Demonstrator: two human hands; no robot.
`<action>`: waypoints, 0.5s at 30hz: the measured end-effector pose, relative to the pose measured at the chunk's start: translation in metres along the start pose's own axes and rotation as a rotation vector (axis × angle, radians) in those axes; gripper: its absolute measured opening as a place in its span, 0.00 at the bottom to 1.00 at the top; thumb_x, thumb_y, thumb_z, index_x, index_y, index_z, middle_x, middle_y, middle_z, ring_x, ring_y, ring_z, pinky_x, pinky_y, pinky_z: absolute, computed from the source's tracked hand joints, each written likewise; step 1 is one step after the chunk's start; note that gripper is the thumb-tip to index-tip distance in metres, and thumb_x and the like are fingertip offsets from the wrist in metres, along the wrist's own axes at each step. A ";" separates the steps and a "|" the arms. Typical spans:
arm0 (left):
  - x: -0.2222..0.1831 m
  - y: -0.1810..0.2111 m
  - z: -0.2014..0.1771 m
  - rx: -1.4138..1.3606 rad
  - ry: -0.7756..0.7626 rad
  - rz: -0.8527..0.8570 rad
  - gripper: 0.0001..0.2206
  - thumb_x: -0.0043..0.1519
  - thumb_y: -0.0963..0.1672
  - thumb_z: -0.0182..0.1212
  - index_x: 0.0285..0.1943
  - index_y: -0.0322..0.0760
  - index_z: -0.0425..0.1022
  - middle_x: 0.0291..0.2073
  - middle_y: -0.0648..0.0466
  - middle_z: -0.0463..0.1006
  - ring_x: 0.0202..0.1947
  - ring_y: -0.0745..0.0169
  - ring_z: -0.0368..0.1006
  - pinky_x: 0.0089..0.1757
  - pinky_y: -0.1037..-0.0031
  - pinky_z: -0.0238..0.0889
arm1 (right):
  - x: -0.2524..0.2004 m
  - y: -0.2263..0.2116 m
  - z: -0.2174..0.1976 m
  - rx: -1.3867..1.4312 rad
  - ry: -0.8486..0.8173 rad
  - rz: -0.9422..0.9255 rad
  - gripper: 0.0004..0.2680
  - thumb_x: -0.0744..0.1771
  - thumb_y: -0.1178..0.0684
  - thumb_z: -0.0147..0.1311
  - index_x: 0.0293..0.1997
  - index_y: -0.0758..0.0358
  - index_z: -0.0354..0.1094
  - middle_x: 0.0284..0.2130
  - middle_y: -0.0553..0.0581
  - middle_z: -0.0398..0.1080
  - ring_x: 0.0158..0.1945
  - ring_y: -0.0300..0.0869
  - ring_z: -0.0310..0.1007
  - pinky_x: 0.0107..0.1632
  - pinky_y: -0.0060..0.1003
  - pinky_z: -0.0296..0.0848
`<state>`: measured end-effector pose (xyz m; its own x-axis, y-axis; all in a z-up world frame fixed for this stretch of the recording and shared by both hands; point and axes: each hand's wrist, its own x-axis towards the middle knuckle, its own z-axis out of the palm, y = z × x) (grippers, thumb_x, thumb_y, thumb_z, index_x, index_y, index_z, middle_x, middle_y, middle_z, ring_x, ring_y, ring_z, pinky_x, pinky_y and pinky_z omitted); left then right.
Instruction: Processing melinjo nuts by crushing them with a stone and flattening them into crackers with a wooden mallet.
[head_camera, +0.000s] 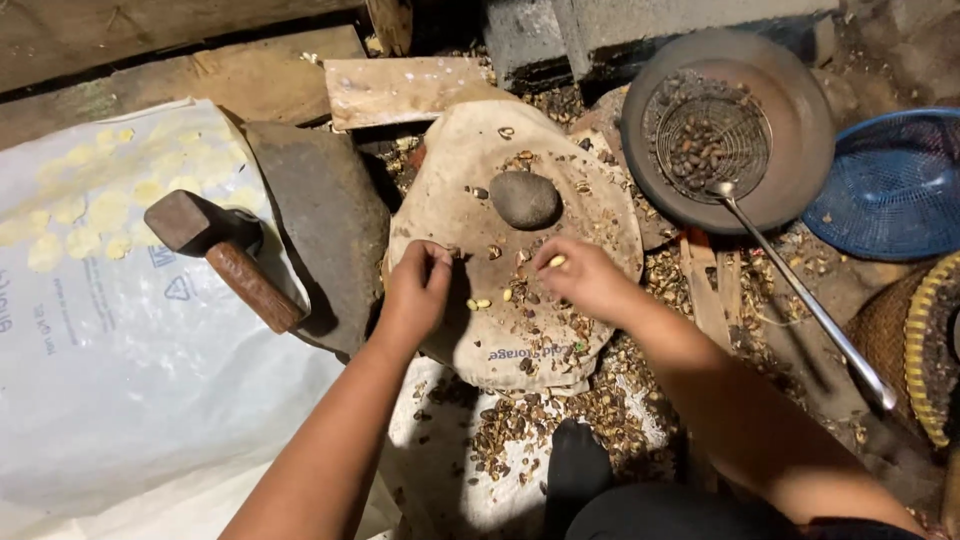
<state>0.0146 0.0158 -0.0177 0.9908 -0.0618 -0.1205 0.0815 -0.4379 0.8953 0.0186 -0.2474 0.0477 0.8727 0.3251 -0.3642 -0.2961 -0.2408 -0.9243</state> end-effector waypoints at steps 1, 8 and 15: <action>0.003 -0.013 0.002 -0.054 0.016 -0.083 0.05 0.65 0.43 0.57 0.46 0.43 0.75 0.28 0.50 0.77 0.33 0.54 0.74 0.37 0.65 0.66 | -0.005 -0.008 0.008 -0.266 -0.019 0.014 0.07 0.67 0.65 0.51 0.49 0.67 0.69 0.41 0.60 0.70 0.35 0.41 0.76 0.33 0.30 0.80; 0.012 -0.018 -0.004 -0.503 0.029 -0.221 0.08 0.62 0.42 0.69 0.44 0.31 0.76 0.23 0.55 0.75 0.20 0.71 0.70 0.24 0.80 0.65 | 0.024 0.039 0.038 -1.180 -0.060 -0.344 0.07 0.66 0.54 0.55 0.47 0.57 0.67 0.36 0.59 0.68 0.35 0.56 0.79 0.36 0.49 0.80; 0.005 0.004 -0.015 -0.635 -0.027 -0.346 0.11 0.72 0.45 0.51 0.42 0.33 0.76 0.17 0.51 0.69 0.12 0.67 0.63 0.16 0.78 0.58 | 0.014 0.013 0.074 -0.987 -0.036 -0.415 0.05 0.68 0.56 0.49 0.44 0.59 0.70 0.34 0.58 0.70 0.35 0.52 0.78 0.38 0.40 0.79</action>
<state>0.0211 0.0273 -0.0078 0.8943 -0.0394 -0.4457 0.4456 0.1687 0.8792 -0.0019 -0.1780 0.0220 0.8162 0.5746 -0.0605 0.4804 -0.7331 -0.4815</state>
